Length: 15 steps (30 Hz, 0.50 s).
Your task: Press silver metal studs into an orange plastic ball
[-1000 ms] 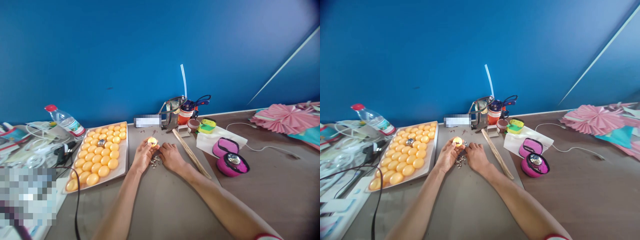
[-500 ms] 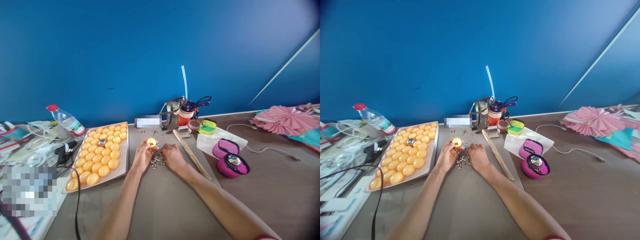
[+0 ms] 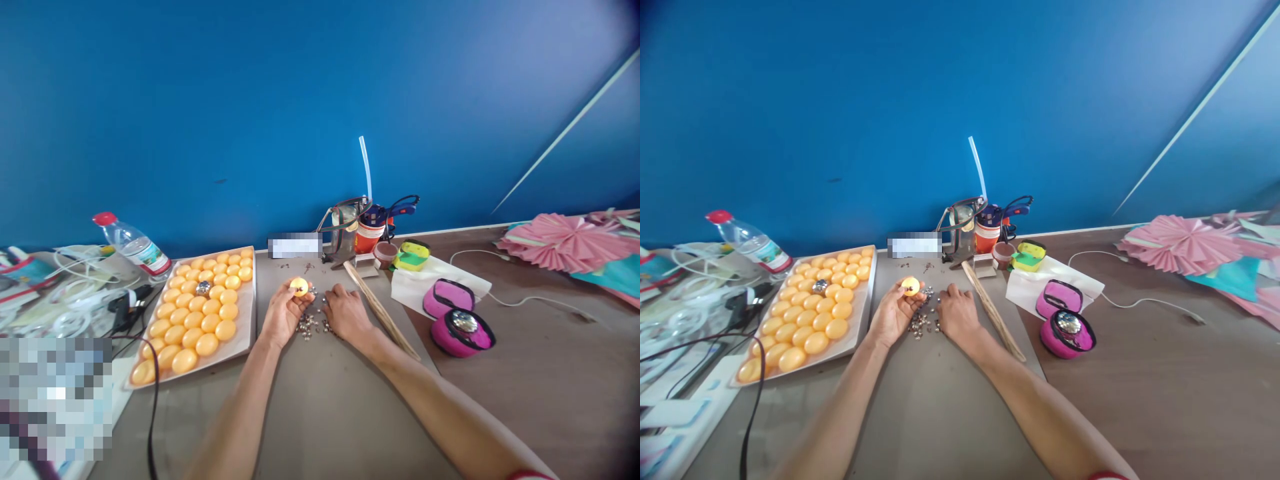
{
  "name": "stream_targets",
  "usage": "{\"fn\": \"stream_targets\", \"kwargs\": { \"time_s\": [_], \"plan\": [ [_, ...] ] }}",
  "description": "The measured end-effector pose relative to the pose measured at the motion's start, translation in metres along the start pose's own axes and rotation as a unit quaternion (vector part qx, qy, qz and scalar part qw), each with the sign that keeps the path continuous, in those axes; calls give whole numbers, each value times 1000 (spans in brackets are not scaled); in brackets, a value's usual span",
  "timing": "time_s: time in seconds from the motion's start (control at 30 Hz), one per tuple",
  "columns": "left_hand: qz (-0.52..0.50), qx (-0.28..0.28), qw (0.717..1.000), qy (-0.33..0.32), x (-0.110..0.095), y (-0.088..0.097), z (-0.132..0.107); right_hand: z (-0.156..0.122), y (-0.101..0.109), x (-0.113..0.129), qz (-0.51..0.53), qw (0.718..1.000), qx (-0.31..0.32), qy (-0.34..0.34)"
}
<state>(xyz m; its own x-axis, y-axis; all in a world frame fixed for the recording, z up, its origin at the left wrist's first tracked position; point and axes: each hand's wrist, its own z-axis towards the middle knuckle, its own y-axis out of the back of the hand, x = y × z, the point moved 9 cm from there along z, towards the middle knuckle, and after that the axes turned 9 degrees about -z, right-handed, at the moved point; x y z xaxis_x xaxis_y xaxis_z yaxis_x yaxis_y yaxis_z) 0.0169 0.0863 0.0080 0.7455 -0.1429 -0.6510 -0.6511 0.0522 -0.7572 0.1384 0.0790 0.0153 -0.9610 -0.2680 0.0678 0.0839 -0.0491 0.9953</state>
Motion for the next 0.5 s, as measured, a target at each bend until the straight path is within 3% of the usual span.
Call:
{"fn": "stream_targets", "kwargs": {
  "time_s": [0.33,0.5],
  "plan": [
    [9,-7,1000,3,1,2,0,4,-3,-1,18,1000,-17,18],
    [0,-3,1000,9,1,1,0,0,15,-3,88,991,-103,12]
  ]
}}
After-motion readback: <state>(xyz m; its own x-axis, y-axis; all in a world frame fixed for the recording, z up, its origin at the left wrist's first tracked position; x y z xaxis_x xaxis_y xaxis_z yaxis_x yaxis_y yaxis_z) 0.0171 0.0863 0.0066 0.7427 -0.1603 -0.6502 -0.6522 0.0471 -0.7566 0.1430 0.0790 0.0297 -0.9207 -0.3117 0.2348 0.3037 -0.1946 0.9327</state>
